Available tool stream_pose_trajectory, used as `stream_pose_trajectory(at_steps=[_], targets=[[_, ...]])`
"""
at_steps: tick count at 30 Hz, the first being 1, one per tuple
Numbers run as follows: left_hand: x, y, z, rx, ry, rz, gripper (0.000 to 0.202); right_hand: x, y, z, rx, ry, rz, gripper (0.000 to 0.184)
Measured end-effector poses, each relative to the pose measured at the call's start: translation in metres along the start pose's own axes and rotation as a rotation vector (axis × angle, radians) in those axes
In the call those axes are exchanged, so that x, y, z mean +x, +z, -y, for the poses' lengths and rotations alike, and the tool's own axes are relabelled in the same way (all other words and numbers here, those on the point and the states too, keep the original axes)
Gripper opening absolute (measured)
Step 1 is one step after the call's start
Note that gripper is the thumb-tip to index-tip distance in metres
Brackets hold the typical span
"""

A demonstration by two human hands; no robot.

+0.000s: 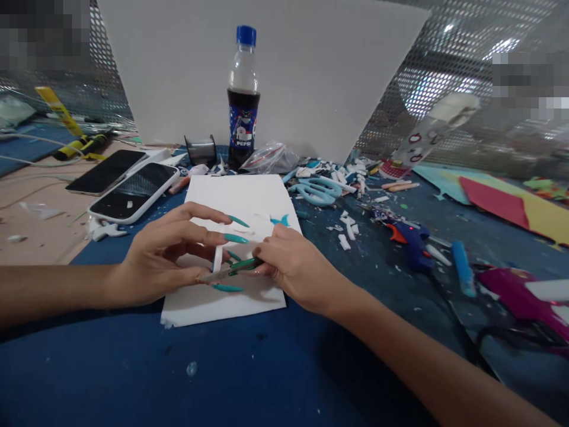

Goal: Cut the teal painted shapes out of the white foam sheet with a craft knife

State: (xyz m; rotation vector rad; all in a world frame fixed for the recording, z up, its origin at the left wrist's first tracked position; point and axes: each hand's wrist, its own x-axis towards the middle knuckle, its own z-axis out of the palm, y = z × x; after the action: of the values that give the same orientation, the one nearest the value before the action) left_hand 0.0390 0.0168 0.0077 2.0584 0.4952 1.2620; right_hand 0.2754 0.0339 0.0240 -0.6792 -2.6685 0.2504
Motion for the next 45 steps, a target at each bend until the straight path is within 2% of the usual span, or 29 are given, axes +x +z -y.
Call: stream_pose_trajectory(at_steps=[9, 23, 33, 36, 40, 45], targets=[[-0.0021, 0.0016, 0.0011, 0.027, 0.011, -0.021, 0.034, 0.0021, -0.0003, 0.0036, 0.012, 0.014, 0.007, 0.024], [-0.0045, 0.0011, 0.0019, 0.201, 0.071, -0.040, 0.028, 0.0006, -0.0015, 0.0067, -0.009, 0.066, 0.089, 0.027], [-0.0027, 0.0019, -0.0017, 0.175, 0.081, -0.028, 0.029, 0.0001, -0.0008, 0.0041, 0.031, 0.034, 0.044, 0.027], [-0.0022, 0.0015, -0.0011, 0.152, 0.119, -0.040, 0.027, -0.0012, -0.0016, 0.0024, 0.041, 0.038, 0.050, 0.025], [-0.0008, 0.0003, -0.0010, 0.240, 0.170, -0.026, 0.020, -0.0028, -0.0016, 0.0008, 0.054, 0.037, 0.074, 0.026], [0.0005, 0.0000, -0.0034, 0.302, 0.158, 0.008, 0.015, -0.0018, 0.0003, 0.0011, 0.048, 0.052, 0.091, 0.026]])
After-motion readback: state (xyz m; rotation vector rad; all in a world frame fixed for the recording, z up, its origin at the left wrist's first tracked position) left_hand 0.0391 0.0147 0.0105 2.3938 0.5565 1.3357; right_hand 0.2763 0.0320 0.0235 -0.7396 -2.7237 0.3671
